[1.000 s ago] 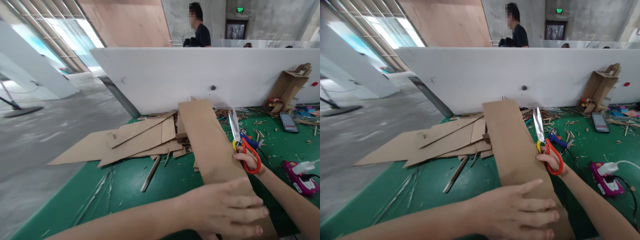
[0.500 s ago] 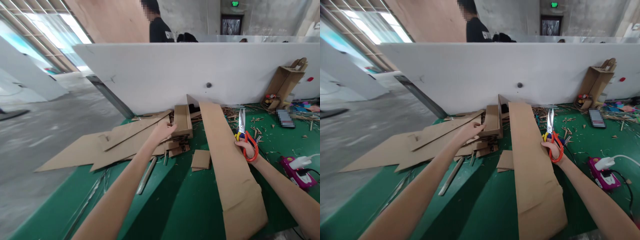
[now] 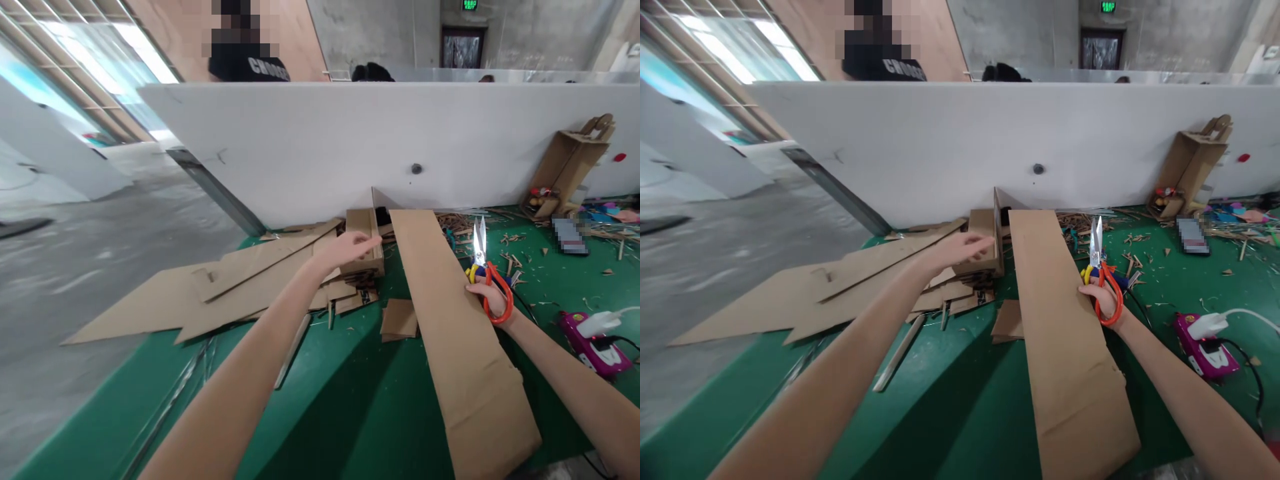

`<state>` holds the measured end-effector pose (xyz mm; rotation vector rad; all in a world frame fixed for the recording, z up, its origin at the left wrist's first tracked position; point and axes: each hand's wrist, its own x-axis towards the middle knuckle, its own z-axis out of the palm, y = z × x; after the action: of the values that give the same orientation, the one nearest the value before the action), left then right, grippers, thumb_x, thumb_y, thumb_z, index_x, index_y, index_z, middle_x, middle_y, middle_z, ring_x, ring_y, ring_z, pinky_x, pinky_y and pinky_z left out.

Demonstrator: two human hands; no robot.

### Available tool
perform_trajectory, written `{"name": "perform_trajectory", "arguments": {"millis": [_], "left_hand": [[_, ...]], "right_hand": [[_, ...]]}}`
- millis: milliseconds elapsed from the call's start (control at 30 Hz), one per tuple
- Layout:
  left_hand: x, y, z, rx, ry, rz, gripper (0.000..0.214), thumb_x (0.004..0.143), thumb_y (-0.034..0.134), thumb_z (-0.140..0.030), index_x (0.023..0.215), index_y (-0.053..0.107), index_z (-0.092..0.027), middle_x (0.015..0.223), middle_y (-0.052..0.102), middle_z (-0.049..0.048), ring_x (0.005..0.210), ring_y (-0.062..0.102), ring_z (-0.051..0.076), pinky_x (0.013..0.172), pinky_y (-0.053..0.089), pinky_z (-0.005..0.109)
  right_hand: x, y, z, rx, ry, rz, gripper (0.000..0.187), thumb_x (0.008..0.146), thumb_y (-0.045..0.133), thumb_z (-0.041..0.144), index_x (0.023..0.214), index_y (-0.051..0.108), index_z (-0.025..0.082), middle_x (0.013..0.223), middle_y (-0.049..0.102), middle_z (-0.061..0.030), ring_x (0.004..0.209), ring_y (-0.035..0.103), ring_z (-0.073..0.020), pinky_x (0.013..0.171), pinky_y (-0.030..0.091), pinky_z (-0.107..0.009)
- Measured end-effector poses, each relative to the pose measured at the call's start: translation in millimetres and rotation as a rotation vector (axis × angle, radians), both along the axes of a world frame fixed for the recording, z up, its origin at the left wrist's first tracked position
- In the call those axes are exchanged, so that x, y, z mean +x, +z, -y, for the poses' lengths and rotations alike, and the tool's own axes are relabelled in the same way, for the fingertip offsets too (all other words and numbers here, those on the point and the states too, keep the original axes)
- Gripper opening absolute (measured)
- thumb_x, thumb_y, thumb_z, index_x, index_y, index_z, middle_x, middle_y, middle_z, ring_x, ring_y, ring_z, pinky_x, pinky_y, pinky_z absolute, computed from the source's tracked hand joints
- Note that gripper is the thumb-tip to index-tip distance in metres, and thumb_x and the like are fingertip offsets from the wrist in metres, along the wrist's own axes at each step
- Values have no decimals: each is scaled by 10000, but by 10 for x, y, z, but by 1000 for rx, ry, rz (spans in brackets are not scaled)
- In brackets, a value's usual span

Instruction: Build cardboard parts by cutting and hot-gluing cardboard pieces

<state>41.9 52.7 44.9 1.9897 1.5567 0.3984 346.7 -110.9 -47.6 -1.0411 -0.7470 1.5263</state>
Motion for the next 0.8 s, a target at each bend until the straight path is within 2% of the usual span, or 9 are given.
{"name": "perform_trajectory", "arguments": {"millis": [67,167,267,400,467,633,700,800], "left_hand": [[141,12,19,54,-115,-226,590,747,566,-710,968,708,-182,1107,739,139,1035,683,322,852,522,355],[316,-12,59,114,-181,-457,563,802,497,-646,996,709,-161,1127,727,182,1058,675,365,881,512,413],[403,-5,70,88,-165,-531,599,785,507,-654,1005,712,-136,1131,716,225,1068,665,417,858,515,465],[451,55,-18,-31,-188,-589,663,756,502,-751,882,740,-145,965,758,195,923,716,378,781,540,409],[477,64,-86,-62,-168,-605,688,790,456,-750,895,751,-137,957,761,193,920,722,361,780,544,382],[511,52,-98,21,-31,-624,656,917,339,-536,1218,662,-52,1327,618,255,1194,611,389,927,497,444],[516,80,-6,62,12,-626,632,923,331,-484,1223,658,-33,1305,624,272,1170,620,404,911,499,467],[561,154,171,152,75,-640,593,913,340,-455,1130,704,-40,1195,676,278,1100,647,424,860,512,483]], "right_hand": [[8,-10,-15,-10,-15,-19,190,598,767,301,770,729,233,766,755,-64,854,719,-332,705,572,-424],[24,-18,-38,-11,-18,-44,187,598,747,298,765,718,220,754,753,-69,822,721,-323,692,568,-413],[37,-25,-56,-2,-17,-40,185,601,732,296,768,708,222,704,739,-53,753,719,-301,656,557,-395],[36,-39,-64,4,-17,-33,182,602,729,292,766,702,220,669,724,-39,682,702,-272,601,530,-362],[33,-46,-63,8,-13,-23,176,601,727,295,755,701,216,673,722,-40,671,693,-261,579,511,-345],[41,-57,-71,23,17,31,149,607,705,310,719,696,212,703,718,-32,661,672,-231,555,470,-307],[45,-59,-76,18,13,41,144,612,695,312,716,692,212,697,712,-28,646,664,-221,552,462,-302],[44,-65,-84,16,3,57,148,619,683,319,724,689,214,692,704,-24,641,653,-215,551,454,-299]]}}
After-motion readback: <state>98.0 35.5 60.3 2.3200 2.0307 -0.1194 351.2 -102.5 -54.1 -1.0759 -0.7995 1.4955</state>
